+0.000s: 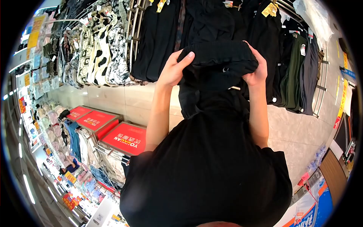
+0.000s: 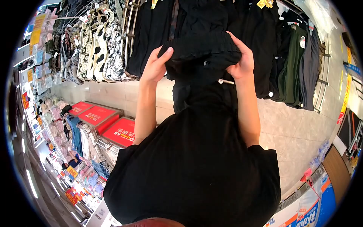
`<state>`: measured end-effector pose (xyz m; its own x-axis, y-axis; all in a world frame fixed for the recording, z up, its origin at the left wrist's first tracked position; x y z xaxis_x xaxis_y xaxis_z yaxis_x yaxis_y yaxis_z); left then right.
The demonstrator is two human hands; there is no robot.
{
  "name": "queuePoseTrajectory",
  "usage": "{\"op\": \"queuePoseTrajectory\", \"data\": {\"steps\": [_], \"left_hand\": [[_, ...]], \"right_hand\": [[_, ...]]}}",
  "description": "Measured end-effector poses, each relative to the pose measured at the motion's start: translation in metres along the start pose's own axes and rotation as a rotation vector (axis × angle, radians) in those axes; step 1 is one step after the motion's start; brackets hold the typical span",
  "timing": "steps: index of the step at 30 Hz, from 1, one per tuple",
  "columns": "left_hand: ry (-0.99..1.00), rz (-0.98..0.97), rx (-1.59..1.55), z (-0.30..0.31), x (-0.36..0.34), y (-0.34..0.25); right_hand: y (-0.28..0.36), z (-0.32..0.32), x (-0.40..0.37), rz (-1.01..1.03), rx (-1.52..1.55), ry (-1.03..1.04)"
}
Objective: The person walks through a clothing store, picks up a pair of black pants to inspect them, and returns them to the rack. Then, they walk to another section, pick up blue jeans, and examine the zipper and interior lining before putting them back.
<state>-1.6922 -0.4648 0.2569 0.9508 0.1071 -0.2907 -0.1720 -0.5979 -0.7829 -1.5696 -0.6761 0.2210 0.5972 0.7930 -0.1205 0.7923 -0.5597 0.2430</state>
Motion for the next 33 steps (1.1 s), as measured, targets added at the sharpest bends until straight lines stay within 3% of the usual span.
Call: {"op": "queuePoseTrajectory", "data": {"steps": [1, 3, 5, 7, 8, 10, 11, 15, 18, 20, 21, 24, 26, 27, 29, 31, 33], "left_hand": [[0.004, -0.004, 0.003, -0.001, 0.0, 0.001], [-0.075, 0.051, -0.457, -0.001, 0.0, 0.01], [0.031, 0.046, -0.572, 0.005, 0.004, 0.021], [0.131, 0.04, -0.884, 0.003, 0.004, 0.026], [0.137, 0.046, -0.886, 0.004, 0.005, 0.027], [0.33, 0.031, -1.054, -0.002, 0.003, 0.019], [0.341, 0.014, -1.106, 0.001, 0.003, 0.019], [0.413, -0.008, -1.148, -0.008, 0.006, 0.017], [0.373, -0.003, -1.201, -0.004, 0.007, 0.017], [0.306, 0.014, -1.223, 0.0, 0.007, 0.02], [0.295, -0.005, -1.159, -0.005, 0.007, 0.019], [0.267, -0.046, -1.058, -0.011, 0.003, 0.014], [0.253, -0.061, -1.021, -0.008, 0.003, 0.014], [0.267, -0.11, -0.865, -0.002, 0.003, 0.016], [0.275, -0.156, -0.711, -0.004, 0.0, 0.016], [-0.047, -0.199, 0.018, -0.007, -0.002, 0.009], [-0.084, -0.244, 0.13, -0.007, 0.001, 0.011]], "right_hand": [[-0.001, 0.001, 0.002, -0.008, -0.004, -0.004], [0.0, 0.0, 0.008, -0.039, -0.034, 0.019], [0.0, -0.004, 0.006, -0.069, -0.062, 0.035], [0.004, -0.018, 0.001, -0.027, -0.462, -0.037], [0.005, -0.02, 0.001, -0.021, -0.465, -0.042], [0.007, -0.026, 0.001, -0.038, -0.935, 0.155], [0.005, -0.024, -0.001, -0.185, -0.992, 0.111], [-0.008, -0.032, -0.011, -0.298, -1.393, 0.261], [-0.014, -0.016, -0.012, -0.35, -1.343, 0.243], [-0.009, -0.015, -0.019, -0.26, -0.856, 0.113], [-0.009, -0.01, -0.018, -0.202, -0.694, 0.172], [-0.02, 0.004, -0.027, -0.027, -0.461, 0.119], [-0.02, 0.015, -0.03, 0.127, -0.338, -0.022], [-0.023, 0.028, -0.031, 0.129, -0.338, -0.026], [-0.029, 0.052, -0.032, 0.105, 0.045, 0.096], [-0.027, 0.045, -0.033, 0.122, 0.024, 0.094], [-0.027, 0.04, -0.029, 0.138, 0.005, 0.095]]}}
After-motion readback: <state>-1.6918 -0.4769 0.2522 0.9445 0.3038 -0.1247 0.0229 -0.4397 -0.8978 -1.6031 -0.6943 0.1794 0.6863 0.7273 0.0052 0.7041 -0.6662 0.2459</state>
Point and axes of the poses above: each hand's wrist, its own x-axis towards the middle knuckle, its own z-axis out of the back of the hand, y = z × x, the point moved 3 cm from there along x, towards the middle knuckle, and after that the axes turned 8 degrees about -x, right-handed, at the moved point
